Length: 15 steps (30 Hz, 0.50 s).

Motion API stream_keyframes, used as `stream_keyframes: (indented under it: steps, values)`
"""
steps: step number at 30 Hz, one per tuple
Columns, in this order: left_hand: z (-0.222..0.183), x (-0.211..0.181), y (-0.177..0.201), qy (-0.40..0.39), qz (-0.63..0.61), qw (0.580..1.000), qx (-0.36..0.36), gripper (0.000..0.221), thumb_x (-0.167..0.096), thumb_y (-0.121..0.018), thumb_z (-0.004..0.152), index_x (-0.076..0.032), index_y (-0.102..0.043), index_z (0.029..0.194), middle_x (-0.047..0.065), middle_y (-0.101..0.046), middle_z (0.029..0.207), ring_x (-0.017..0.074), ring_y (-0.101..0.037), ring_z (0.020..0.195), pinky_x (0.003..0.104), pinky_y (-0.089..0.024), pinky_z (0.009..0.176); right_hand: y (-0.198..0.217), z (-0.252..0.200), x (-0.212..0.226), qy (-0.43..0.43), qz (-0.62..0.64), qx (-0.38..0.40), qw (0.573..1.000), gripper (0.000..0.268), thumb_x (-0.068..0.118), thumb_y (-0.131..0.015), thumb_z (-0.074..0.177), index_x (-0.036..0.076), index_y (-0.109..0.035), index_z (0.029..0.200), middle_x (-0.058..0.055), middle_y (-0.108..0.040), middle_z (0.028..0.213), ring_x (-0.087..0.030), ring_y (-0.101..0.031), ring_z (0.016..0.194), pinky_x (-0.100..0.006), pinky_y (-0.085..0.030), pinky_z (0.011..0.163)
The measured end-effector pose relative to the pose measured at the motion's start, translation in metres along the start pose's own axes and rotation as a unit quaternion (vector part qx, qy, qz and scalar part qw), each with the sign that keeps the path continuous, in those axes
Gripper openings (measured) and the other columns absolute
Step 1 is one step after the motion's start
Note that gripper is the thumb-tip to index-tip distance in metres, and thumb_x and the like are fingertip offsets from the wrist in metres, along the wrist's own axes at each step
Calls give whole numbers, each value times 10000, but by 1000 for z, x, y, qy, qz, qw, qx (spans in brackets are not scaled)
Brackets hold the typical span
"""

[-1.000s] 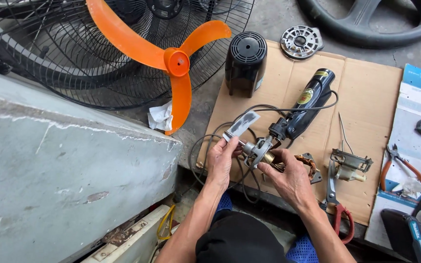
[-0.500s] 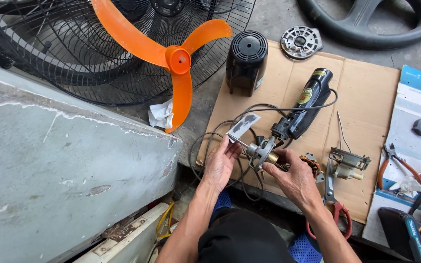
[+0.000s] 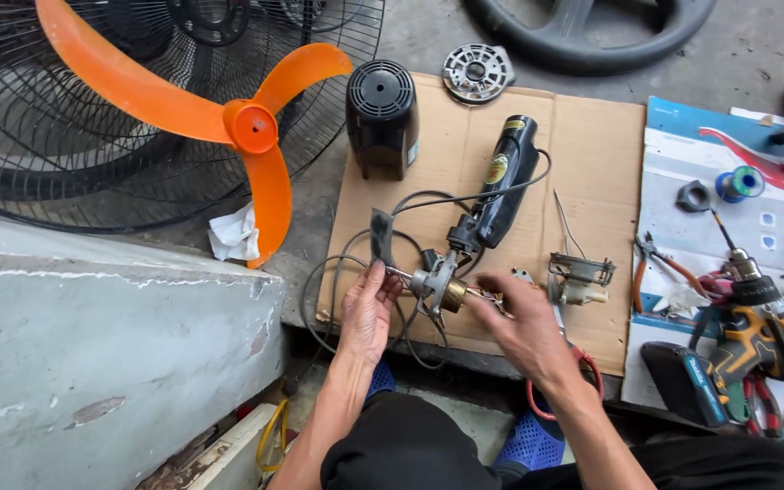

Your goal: Preparing and applying insulation or lubricating material to a fan motor shaft during a repair.

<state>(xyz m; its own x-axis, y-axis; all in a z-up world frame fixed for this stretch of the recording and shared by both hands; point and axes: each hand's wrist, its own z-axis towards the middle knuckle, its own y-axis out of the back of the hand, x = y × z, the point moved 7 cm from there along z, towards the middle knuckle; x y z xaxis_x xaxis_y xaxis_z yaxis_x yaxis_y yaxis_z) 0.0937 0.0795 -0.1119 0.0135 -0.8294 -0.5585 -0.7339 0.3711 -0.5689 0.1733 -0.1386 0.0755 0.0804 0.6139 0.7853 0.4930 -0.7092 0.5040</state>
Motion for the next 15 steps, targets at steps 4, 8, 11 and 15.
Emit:
stream_keyframes:
  steps: [4,8,11,15]
  values:
    - [4,6,7,12,-15,1000,-1,198,-245,-824,1030,-116,-793,1178,121,-857,1113,162,-816,950,298,-686,950,54,-25,-23,-10,5,-172,985,420,309,-826,1010,125,-779,1385,-191,-807,1268,-372,-736,1277,-524,-531,1157]
    - [10,14,13,37,-28,999,3,205,-246,-822,1032,-113,-796,1186,127,-857,1134,159,-825,961,305,-691,953,42,-16,-56,-54,-88,-124,987,771,257,-869,925,114,-567,1619,-257,-656,1495,-410,-613,1421,-632,-440,1250]
    - [8,12,11,40,-31,999,6,203,-250,-821,1031,-114,-795,1180,124,-857,1138,158,-826,967,305,-689,961,18,-7,-81,-84,-179,-67,978,1052,320,-895,882,89,-337,1744,-295,-449,1692,-444,-448,1582,-697,-327,1300]
    - [9,15,11,38,-39,998,11,194,-243,-826,1029,-113,-800,1170,136,-858,1133,166,-830,962,314,-693,961,7,-4,-70,-46,-210,-71,974,992,196,-842,922,71,-312,1751,-320,-498,1648,-454,-480,1567,-643,-386,1266]
